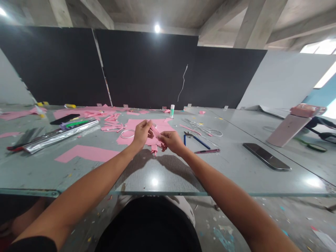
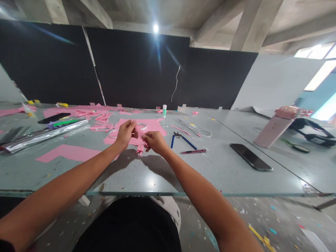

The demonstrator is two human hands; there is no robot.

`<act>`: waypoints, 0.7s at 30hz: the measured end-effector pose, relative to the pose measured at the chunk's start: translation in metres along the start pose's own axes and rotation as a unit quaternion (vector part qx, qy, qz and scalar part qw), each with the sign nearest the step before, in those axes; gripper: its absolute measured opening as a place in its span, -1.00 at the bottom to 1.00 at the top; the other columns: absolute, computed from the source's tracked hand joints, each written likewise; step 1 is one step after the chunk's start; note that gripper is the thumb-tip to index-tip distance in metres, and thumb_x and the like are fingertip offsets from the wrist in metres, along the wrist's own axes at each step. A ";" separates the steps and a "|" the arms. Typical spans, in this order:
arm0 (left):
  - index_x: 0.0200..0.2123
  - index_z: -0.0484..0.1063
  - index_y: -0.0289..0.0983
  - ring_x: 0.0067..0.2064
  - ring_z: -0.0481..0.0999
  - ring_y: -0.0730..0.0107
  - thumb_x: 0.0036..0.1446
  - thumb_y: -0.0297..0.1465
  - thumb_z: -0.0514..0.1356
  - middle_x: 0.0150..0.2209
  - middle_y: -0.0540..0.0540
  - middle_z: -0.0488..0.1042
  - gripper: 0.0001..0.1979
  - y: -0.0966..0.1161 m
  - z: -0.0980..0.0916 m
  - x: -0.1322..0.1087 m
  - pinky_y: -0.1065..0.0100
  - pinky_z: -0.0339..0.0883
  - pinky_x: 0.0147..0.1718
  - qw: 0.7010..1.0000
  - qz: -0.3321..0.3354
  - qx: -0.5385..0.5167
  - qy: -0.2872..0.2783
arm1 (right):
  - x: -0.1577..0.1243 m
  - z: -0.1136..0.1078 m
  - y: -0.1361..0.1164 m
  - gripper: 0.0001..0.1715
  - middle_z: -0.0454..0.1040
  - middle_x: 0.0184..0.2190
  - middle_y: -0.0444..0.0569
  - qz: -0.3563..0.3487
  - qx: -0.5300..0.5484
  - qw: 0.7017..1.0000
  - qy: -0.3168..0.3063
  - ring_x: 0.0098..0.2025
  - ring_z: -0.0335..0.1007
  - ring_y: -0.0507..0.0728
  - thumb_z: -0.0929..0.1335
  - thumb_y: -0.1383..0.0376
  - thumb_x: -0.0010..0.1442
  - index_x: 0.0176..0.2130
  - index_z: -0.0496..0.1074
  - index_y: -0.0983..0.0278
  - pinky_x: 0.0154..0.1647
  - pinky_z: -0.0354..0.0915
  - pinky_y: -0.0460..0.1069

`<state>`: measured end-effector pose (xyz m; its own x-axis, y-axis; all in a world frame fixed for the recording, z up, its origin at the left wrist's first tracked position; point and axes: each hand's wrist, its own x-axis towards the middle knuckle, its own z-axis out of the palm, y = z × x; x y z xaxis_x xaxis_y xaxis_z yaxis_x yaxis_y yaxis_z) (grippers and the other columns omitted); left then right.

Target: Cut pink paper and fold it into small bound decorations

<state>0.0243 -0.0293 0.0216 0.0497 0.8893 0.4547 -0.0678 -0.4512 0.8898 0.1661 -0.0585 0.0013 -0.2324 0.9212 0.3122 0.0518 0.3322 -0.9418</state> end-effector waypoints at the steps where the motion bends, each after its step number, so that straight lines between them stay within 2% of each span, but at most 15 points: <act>1: -0.51 0.28 -0.28 -0.69 0.29 0.56 -0.06 -0.05 0.22 -0.70 0.10 0.28 -0.61 0.000 0.000 -0.001 0.48 0.24 -0.68 1.000 -0.014 0.000 -0.023 | 0.000 -0.001 0.000 -0.58 0.27 -0.78 -0.23 -0.003 -0.006 1.000 0.008 -0.76 0.21 -0.03 0.41 -0.02 -0.11 -0.55 0.31 0.27 -0.74 0.25 -0.10; 3: -0.52 0.29 -0.29 -0.68 0.31 0.54 -0.13 -0.04 0.28 -0.68 0.07 0.30 -0.58 0.000 0.001 -0.002 0.46 0.26 -0.68 0.998 -0.031 0.005 -0.054 | 0.000 -0.003 -0.001 -0.57 0.28 -0.78 -0.23 -0.011 -0.011 1.000 0.018 -0.76 0.22 -0.02 0.40 -0.03 -0.10 -0.53 0.33 0.27 -0.75 0.22 -0.11; 5: -0.56 0.27 -0.30 -0.68 0.30 0.55 -0.17 -0.05 0.31 -0.68 0.07 0.29 -0.56 0.000 0.001 -0.002 0.45 0.26 -0.68 0.998 -0.031 0.002 -0.060 | 0.000 -0.004 -0.002 -0.56 0.30 -0.76 -0.21 -0.018 -0.004 1.000 0.024 -0.75 0.23 -0.02 0.41 -0.04 -0.12 -0.53 0.33 0.28 -0.74 0.20 -0.12; 7: -0.56 0.26 -0.29 -0.69 0.25 0.58 -0.16 -0.05 0.30 -0.69 0.10 0.26 -0.56 0.000 0.000 -0.001 0.46 0.24 -0.68 0.997 -0.027 -0.018 -0.070 | -0.001 -0.004 -0.003 -0.54 0.37 -0.71 -0.16 -0.018 0.027 0.999 0.018 -0.71 0.27 -0.01 0.42 -0.06 -0.13 -0.52 0.35 0.29 -0.70 0.22 -0.11; 12: -0.51 0.32 -0.30 -0.67 0.17 0.65 -0.17 -0.13 0.35 -0.68 0.12 0.21 -0.62 0.002 -0.001 -0.001 0.50 0.16 -0.67 0.987 -0.044 -0.062 -0.142 | -0.003 -0.003 -0.001 -0.48 0.49 -0.56 -0.07 0.008 0.116 0.993 -0.007 -0.63 0.33 0.01 0.36 -0.12 -0.06 -0.41 0.40 0.29 -0.61 0.27 -0.08; 14: -0.44 0.38 -0.31 -0.65 0.22 0.63 -0.17 -0.16 0.36 -0.63 0.11 0.26 -0.64 0.003 -0.001 -0.002 0.49 0.20 -0.65 0.985 -0.061 -0.063 -0.151 | -0.002 -0.003 0.000 -0.51 0.49 -0.56 -0.09 -0.007 0.094 0.996 0.011 -0.61 0.31 0.00 0.39 -0.08 -0.09 -0.40 0.42 0.29 -0.61 0.24 -0.09; 17: -0.31 0.43 -0.30 -0.55 0.36 0.56 -0.19 -0.20 0.37 -0.51 0.06 0.37 -0.61 0.005 0.001 -0.004 0.44 0.31 -0.56 0.983 -0.076 -0.066 -0.154 | 0.001 -0.004 0.000 -0.58 0.48 -0.55 -0.11 -0.032 0.047 0.996 0.072 -0.57 0.31 0.00 0.42 -0.01 -0.12 -0.41 0.45 0.29 -0.55 0.24 -0.09; 19: -0.29 0.45 -0.31 -0.47 0.42 0.51 -0.20 -0.22 0.37 -0.45 0.02 0.40 -0.61 0.006 0.001 -0.005 0.41 0.37 -0.50 0.984 -0.076 -0.065 -0.150 | 0.002 -0.004 0.001 -0.62 0.47 -0.55 -0.13 -0.026 0.031 0.995 0.096 -0.54 0.31 0.00 0.43 0.04 -0.13 -0.43 0.44 0.28 -0.52 0.25 -0.09; 21: -0.30 0.45 -0.32 -0.44 0.43 0.48 -0.20 -0.24 0.37 -0.43 0.00 0.42 -0.62 0.006 0.002 -0.005 0.39 0.39 -0.47 0.985 -0.075 -0.064 -0.143 | 0.002 -0.004 0.001 -0.63 0.46 -0.55 -0.14 -0.003 0.035 0.995 0.095 -0.54 0.32 0.00 0.44 0.06 -0.15 -0.42 0.42 0.27 -0.53 0.26 -0.09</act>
<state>0.0253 -0.0360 0.0245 0.3458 0.8797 0.3264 -0.1625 -0.2864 0.9442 0.1696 -0.0555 0.0020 -0.0443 0.9432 0.3292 -0.0192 0.3286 -0.9443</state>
